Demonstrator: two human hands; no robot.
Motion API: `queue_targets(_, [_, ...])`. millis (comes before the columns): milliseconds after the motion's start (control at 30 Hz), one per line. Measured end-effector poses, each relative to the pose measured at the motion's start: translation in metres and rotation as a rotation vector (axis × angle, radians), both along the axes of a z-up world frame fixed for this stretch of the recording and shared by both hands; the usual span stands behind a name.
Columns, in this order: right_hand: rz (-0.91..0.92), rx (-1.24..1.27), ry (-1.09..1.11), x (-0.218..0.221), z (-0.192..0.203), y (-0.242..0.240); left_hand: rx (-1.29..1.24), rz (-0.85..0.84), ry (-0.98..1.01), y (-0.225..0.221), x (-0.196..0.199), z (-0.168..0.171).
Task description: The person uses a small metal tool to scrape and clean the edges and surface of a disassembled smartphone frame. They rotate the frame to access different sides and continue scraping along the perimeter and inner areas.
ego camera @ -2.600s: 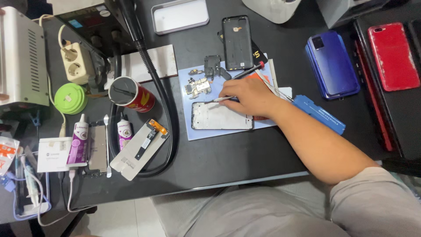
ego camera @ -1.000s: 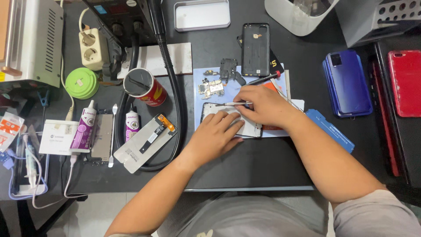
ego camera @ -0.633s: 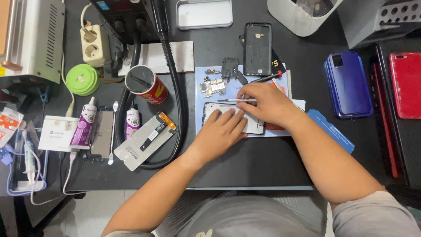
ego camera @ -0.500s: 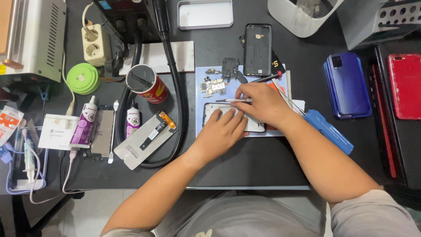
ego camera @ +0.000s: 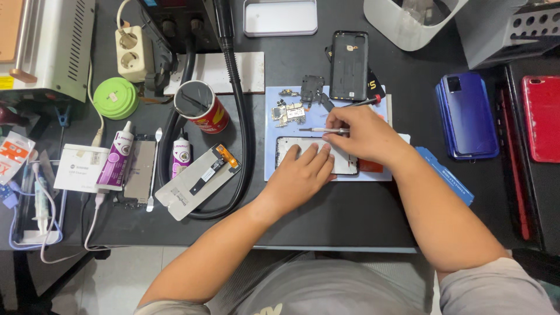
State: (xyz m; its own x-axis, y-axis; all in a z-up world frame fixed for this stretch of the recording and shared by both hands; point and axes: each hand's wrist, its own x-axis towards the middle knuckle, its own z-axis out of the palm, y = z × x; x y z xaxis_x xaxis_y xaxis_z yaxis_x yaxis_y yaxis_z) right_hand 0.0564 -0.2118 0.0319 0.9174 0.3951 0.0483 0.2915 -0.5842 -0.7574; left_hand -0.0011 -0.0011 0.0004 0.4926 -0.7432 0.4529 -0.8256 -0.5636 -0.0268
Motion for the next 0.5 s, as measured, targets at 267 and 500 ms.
queue_targets(267, [-0.127, -0.164, 0.015, 0.001, -0.004, 0.013, 0.035, -0.002, 0.036, -0.002, -0.001, 0.002])
queue_targets(500, [-0.033, -0.104, 0.029, -0.001, 0.003, 0.003, -0.005, -0.002, 0.008, 0.000, -0.001, 0.002])
